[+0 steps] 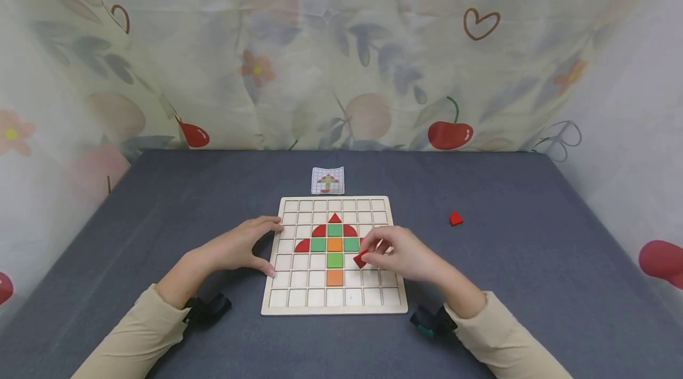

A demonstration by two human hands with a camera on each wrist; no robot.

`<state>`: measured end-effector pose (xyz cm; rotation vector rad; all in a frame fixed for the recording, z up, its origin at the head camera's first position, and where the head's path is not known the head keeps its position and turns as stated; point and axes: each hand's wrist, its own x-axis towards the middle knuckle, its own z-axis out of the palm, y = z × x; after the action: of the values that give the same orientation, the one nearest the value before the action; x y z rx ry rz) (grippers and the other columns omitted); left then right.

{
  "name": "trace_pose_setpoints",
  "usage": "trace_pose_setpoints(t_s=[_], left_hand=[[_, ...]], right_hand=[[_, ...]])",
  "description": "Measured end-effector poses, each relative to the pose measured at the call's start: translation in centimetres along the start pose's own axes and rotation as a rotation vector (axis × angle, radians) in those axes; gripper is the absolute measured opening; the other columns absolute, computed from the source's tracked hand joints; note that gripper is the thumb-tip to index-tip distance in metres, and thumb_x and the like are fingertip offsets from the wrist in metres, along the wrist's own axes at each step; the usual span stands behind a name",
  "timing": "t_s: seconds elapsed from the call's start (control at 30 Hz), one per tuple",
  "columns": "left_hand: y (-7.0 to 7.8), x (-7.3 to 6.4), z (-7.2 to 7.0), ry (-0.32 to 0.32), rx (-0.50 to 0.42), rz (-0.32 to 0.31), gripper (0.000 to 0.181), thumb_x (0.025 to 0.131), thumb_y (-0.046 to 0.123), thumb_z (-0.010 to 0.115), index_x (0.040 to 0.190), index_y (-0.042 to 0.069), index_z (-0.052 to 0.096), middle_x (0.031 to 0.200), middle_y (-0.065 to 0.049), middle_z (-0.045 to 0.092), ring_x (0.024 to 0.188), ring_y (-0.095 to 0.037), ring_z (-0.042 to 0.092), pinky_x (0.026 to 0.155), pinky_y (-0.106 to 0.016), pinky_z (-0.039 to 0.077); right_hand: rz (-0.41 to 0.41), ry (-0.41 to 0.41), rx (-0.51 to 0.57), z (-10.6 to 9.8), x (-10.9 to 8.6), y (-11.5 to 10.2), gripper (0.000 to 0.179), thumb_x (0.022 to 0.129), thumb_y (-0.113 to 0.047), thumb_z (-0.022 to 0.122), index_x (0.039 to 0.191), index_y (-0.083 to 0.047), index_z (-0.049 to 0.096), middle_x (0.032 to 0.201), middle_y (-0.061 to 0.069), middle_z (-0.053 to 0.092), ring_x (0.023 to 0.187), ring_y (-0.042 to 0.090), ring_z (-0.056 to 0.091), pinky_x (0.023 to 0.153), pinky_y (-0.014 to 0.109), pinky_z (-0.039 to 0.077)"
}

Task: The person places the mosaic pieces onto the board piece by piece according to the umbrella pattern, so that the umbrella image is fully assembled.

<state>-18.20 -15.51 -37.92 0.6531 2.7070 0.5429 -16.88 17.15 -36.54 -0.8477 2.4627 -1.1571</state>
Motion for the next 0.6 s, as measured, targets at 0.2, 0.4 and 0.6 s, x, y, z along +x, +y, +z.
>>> trace_pose_setpoints(t_s=[0.2, 0.4, 0.6], left_hand=[[0.0, 0.0, 0.0, -0.001, 0.000, -0.001, 0.090, 0.065, 0.043, 0.082, 0.136, 0.003, 0.044, 0.147, -0.015, 0.037, 0.136, -0.033, 0.034, 0.110, -0.047, 0.033], [0.0, 0.0, 0.0, 0.000, -0.002, 0.003, 0.089, 0.066, 0.043, 0.082, 0.136, 0.004, 0.044, 0.147, -0.016, 0.037, 0.136, -0.033, 0.034, 0.110, -0.047, 0.033], [0.0, 0.0, 0.0, 0.002, -0.002, 0.006, 0.088, 0.066, 0.042, 0.082, 0.135, 0.004, 0.045, 0.146, -0.016, 0.038, 0.135, -0.033, 0.035, 0.110, -0.048, 0.033]], right_hand=[[0.021, -0.035, -0.013, 1.2, 0.1, -0.4, 0.008, 0.086, -0.019, 0.067, 0.089, -0.011, 0.067, 0.078, 0.002, 0.066, 0.068, 0.002, 0.053, 0.061, 0.020, 0.048], [0.007, -0.065, 0.001, 2.5, 0.2, -1.0, 0.007, 0.085, -0.018, 0.068, 0.085, -0.012, 0.067, 0.075, 0.001, 0.066, 0.066, 0.001, 0.053, 0.063, 0.018, 0.047], [0.037, -0.070, 0.014, 3.6, 0.2, -1.3, 0.009, 0.084, -0.019, 0.069, 0.083, -0.010, 0.066, 0.073, -0.001, 0.065, 0.064, 0.001, 0.053, 0.062, 0.018, 0.048]])
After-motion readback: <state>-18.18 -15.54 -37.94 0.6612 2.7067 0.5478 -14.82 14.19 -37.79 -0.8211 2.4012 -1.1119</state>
